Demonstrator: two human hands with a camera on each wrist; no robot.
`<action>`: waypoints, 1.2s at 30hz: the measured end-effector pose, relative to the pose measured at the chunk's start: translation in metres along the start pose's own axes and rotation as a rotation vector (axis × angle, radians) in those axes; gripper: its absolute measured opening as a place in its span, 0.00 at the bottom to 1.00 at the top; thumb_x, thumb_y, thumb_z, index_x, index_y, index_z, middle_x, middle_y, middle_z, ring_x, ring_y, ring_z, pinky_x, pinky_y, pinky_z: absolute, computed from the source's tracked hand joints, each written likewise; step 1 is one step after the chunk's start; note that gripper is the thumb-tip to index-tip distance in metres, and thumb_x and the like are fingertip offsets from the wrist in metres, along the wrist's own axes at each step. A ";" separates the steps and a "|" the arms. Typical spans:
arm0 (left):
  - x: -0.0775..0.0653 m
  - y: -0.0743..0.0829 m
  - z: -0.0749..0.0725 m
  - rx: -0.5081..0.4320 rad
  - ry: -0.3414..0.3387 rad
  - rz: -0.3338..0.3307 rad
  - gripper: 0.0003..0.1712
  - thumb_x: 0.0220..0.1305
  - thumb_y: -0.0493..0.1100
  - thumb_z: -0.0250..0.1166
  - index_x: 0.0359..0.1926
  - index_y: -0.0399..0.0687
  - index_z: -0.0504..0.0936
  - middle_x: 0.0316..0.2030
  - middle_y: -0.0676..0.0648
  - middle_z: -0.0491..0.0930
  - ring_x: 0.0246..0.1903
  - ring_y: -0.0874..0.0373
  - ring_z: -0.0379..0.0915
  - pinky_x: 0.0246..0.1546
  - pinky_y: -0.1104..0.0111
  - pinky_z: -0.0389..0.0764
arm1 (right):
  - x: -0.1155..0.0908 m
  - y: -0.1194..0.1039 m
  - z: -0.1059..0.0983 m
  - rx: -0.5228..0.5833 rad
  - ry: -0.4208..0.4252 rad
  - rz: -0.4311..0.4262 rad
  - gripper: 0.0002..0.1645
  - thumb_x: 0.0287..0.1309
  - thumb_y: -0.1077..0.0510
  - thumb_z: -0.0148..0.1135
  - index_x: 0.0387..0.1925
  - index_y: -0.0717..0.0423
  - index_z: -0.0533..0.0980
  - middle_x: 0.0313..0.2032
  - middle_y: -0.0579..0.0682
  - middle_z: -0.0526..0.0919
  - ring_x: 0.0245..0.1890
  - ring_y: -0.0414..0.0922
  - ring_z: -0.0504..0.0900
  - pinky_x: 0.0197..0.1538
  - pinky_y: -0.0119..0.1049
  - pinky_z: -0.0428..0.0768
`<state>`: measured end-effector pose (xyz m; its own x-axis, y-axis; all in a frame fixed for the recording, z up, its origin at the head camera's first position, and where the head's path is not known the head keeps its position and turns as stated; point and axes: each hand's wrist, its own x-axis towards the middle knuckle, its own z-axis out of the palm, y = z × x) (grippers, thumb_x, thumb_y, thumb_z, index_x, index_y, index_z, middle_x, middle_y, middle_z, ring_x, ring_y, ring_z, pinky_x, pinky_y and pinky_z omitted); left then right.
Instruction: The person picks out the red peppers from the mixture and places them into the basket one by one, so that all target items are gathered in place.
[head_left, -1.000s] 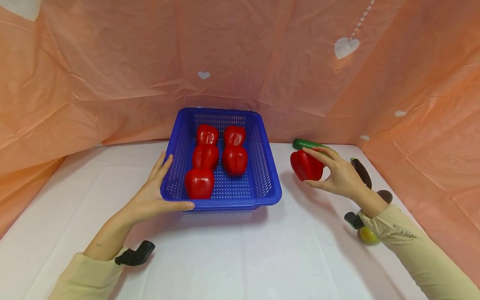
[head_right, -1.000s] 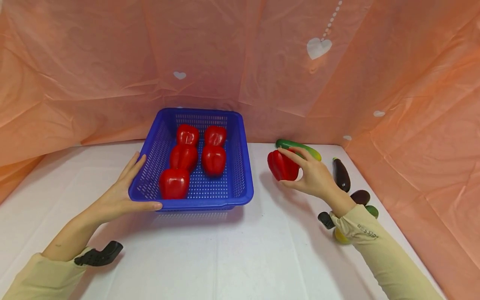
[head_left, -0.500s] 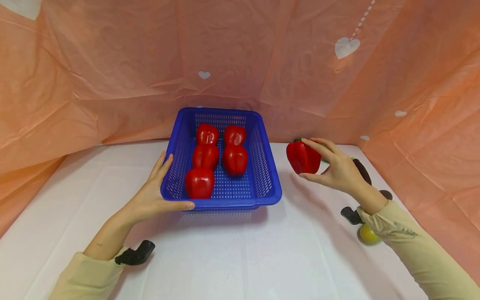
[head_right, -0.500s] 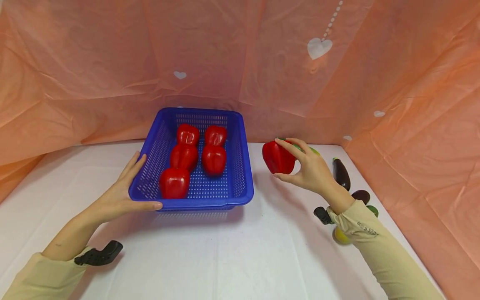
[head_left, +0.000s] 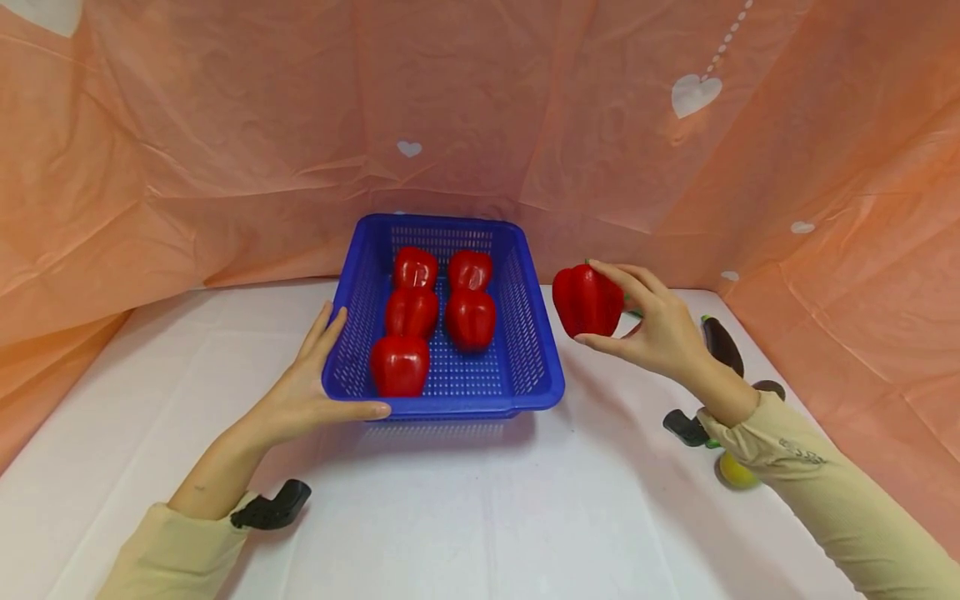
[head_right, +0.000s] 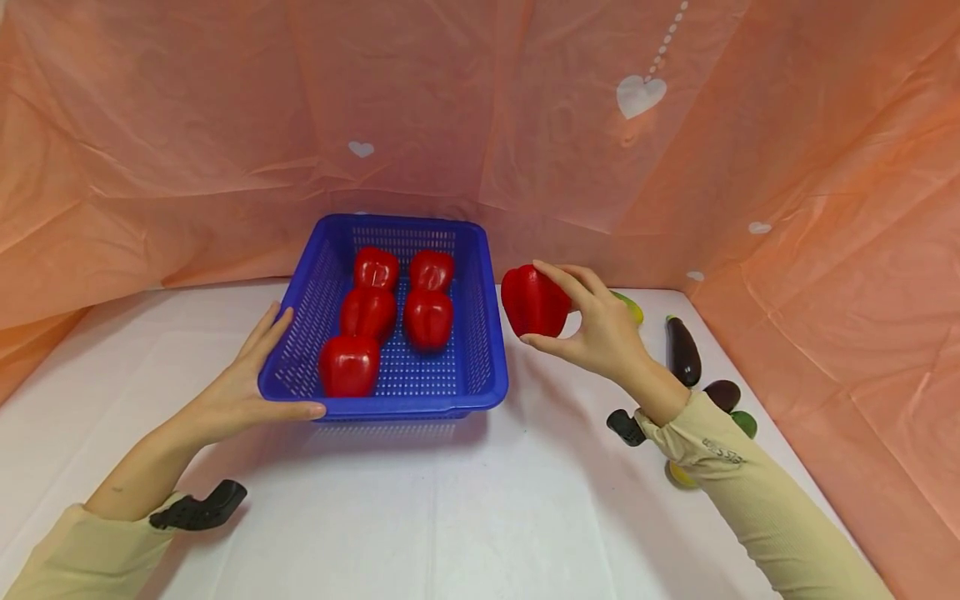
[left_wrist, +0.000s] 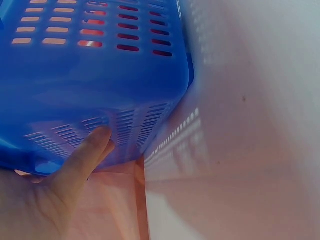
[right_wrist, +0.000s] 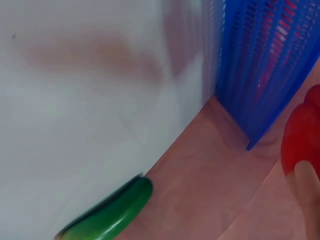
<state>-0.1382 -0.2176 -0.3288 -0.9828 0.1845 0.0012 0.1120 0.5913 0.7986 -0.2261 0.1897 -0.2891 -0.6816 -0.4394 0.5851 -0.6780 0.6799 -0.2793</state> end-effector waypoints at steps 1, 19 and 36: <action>0.000 0.000 0.000 0.000 0.001 0.001 0.74 0.41 0.56 0.78 0.76 0.53 0.33 0.75 0.51 0.23 0.73 0.35 0.30 0.62 0.30 0.49 | 0.001 -0.002 0.000 0.001 0.004 0.009 0.53 0.30 0.53 0.84 0.64 0.46 0.70 0.55 0.57 0.76 0.41 0.53 0.84 0.38 0.49 0.85; 0.000 -0.002 0.001 0.000 0.010 0.023 0.74 0.41 0.56 0.78 0.76 0.53 0.34 0.76 0.51 0.24 0.74 0.37 0.29 0.63 0.32 0.48 | 0.022 -0.037 0.000 0.100 -0.177 0.110 0.53 0.37 0.48 0.80 0.67 0.45 0.66 0.56 0.56 0.75 0.48 0.52 0.79 0.39 0.46 0.85; 0.001 -0.003 0.001 -0.004 0.009 0.016 0.74 0.41 0.56 0.78 0.76 0.53 0.34 0.76 0.52 0.23 0.74 0.36 0.29 0.63 0.32 0.49 | 0.051 -0.076 0.006 0.029 -0.544 0.139 0.53 0.38 0.39 0.77 0.68 0.41 0.64 0.55 0.56 0.73 0.45 0.50 0.78 0.38 0.41 0.85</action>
<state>-0.1398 -0.2183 -0.3317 -0.9822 0.1871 0.0193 0.1272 0.5849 0.8011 -0.2113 0.1120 -0.2431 -0.8036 -0.5915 0.0661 -0.5736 0.7402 -0.3507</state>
